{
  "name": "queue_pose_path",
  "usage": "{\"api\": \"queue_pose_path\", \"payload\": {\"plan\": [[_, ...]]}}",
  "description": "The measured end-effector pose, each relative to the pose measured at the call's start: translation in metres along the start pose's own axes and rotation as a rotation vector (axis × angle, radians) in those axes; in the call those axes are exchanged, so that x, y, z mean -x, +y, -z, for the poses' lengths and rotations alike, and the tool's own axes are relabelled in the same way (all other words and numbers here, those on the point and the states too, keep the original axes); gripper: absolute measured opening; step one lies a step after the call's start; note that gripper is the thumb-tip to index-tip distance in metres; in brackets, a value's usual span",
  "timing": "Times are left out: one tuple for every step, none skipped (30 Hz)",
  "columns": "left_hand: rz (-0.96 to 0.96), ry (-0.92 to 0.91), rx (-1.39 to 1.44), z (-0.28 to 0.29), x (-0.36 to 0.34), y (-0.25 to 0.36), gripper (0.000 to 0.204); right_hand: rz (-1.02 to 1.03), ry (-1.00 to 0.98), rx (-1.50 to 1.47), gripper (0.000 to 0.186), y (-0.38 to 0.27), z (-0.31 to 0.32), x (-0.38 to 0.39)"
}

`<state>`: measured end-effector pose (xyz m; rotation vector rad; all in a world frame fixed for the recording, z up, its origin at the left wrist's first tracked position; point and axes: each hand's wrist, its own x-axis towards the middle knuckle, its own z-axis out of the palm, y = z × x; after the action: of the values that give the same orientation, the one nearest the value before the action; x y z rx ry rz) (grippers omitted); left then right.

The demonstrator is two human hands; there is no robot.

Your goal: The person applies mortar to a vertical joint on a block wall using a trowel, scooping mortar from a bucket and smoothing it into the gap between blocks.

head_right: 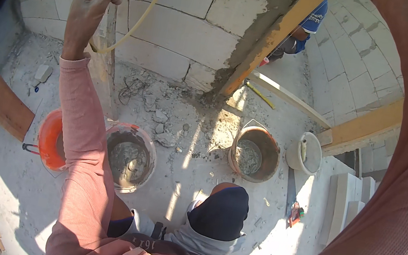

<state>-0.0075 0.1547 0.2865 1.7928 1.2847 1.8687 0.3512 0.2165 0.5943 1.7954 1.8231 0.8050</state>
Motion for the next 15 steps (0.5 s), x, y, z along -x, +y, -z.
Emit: {"api": "queue_pose_path", "payload": {"plan": [[0.006,0.009,0.005,0.001,0.001,0.003,0.052,-0.027,-0.011,0.038,0.044,0.001,0.008,0.006],[0.012,0.021,0.005,0.003,0.003,0.004,0.053,-0.050,-0.016,0.056,0.043,0.001,0.016,0.015],[0.017,0.020,0.022,0.001,0.003,0.004,0.053,-0.078,-0.021,0.065,0.042,0.004,0.024,0.025],[-0.012,0.013,0.042,0.003,0.003,0.003,0.053,-0.084,-0.008,0.069,0.040,0.002,0.030,0.029],[-0.040,0.005,0.062,0.004,0.003,0.001,0.052,-0.087,0.011,0.062,0.039,-0.001,0.031,0.032],[-0.032,0.009,0.062,0.008,0.003,-0.003,0.052,0.030,0.146,0.159,0.040,0.001,0.030,0.040],[-0.045,-0.036,0.064,-0.001,0.002,-0.007,0.052,0.126,0.262,0.273,0.041,0.016,0.027,0.053],[-0.059,-0.077,0.062,-0.009,0.005,-0.009,0.052,0.243,0.230,0.161,0.043,0.041,0.014,0.052],[-0.048,-0.059,0.030,0.004,0.006,-0.003,0.052,0.304,0.264,0.007,0.045,0.041,0.002,0.043],[-0.070,-0.055,0.023,0.002,0.007,0.007,0.040,0.305,0.278,0.030,0.046,0.036,-0.010,0.039],[-0.093,-0.052,0.011,0.000,0.008,0.013,0.028,0.306,0.294,0.048,0.047,0.029,-0.024,0.035],[-0.088,-0.050,0.010,-0.002,0.008,0.016,0.028,0.249,0.263,0.069,0.047,0.010,-0.029,0.035],[-0.077,-0.064,-0.033,-0.004,0.007,0.017,0.028,0.195,0.235,0.088,0.047,-0.010,-0.034,0.035],[-0.074,-0.086,-0.065,-0.007,0.008,0.021,0.027,0.312,0.299,0.079,0.044,-0.001,-0.048,0.023],[-0.073,-0.083,-0.066,-0.008,0.008,0.021,0.027,0.314,0.301,0.081,0.044,-0.008,-0.047,0.018]]}}
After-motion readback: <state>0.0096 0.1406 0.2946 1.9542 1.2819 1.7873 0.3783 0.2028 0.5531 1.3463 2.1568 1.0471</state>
